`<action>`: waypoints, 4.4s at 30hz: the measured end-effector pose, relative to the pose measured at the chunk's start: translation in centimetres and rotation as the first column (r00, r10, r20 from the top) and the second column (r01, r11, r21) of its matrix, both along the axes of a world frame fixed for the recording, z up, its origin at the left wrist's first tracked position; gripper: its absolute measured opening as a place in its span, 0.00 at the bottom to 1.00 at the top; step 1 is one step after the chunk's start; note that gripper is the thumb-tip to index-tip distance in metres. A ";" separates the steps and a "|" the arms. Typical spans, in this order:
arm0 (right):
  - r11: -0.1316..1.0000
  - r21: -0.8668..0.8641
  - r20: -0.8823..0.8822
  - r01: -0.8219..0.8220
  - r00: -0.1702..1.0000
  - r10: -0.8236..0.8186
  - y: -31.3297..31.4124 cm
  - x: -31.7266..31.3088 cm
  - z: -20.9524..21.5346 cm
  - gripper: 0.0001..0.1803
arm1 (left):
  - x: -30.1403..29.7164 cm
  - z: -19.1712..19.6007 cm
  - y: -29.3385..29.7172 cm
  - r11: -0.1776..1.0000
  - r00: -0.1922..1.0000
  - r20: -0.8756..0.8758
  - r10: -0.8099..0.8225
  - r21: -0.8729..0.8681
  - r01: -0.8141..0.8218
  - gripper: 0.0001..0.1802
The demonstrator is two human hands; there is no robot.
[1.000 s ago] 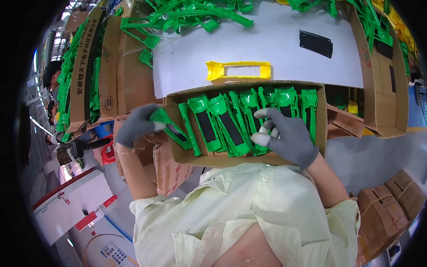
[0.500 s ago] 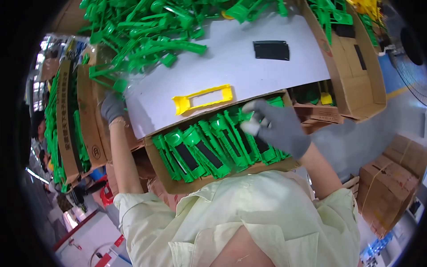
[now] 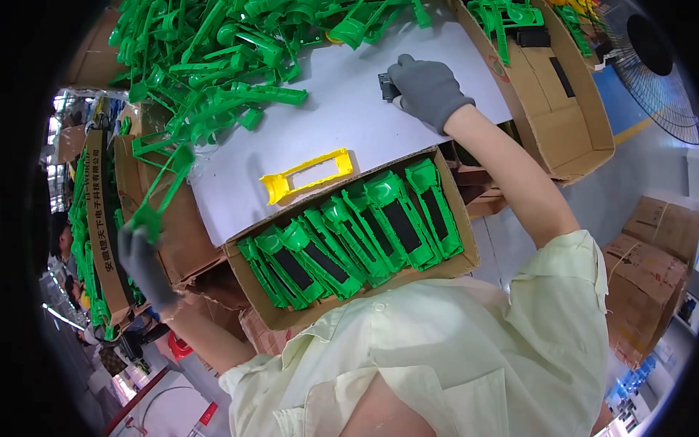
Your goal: Assembling green plastic stakes with solar panel components in a factory production line.
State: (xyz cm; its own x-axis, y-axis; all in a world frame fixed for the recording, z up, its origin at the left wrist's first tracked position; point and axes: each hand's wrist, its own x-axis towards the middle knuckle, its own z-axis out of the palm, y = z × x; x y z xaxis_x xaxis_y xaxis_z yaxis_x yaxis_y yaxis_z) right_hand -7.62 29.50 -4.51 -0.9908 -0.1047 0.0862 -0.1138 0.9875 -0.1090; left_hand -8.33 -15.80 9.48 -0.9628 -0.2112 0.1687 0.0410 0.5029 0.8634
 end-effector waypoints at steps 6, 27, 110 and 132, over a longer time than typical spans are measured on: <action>0.995 -0.095 0.034 -0.040 0.998 0.043 -0.1 0.3 2.0 0.18 | 4.8 -5.8 7.7 0.638 0.849 0.285 -0.445 0.766 0.078 0.30; 0.450 -0.872 0.201 0.195 0.979 -0.035 -8.1 12.3 9.0 0.09 | 10.6 -6.3 16.1 0.559 0.707 0.367 -0.605 0.827 0.049 0.17; 0.411 -0.892 0.263 0.189 0.956 0.132 -5.4 11.1 10.2 0.13 | 7.6 -6.7 16.0 0.620 0.726 0.324 -0.606 0.765 0.175 0.16; 0.804 -0.573 -0.041 0.157 0.975 -0.220 -6.1 13.1 8.9 0.23 | 9.7 -5.5 17.0 0.714 0.681 0.385 -0.622 0.637 0.292 0.13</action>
State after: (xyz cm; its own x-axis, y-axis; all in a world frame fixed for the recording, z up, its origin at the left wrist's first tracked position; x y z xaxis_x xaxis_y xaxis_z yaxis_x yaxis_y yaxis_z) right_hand 5.44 23.43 4.36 -0.9685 0.1812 0.1708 0.0273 0.7591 -0.6505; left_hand 1.38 1.19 4.02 -0.8310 0.3941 -0.3927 -0.4048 0.0558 0.9127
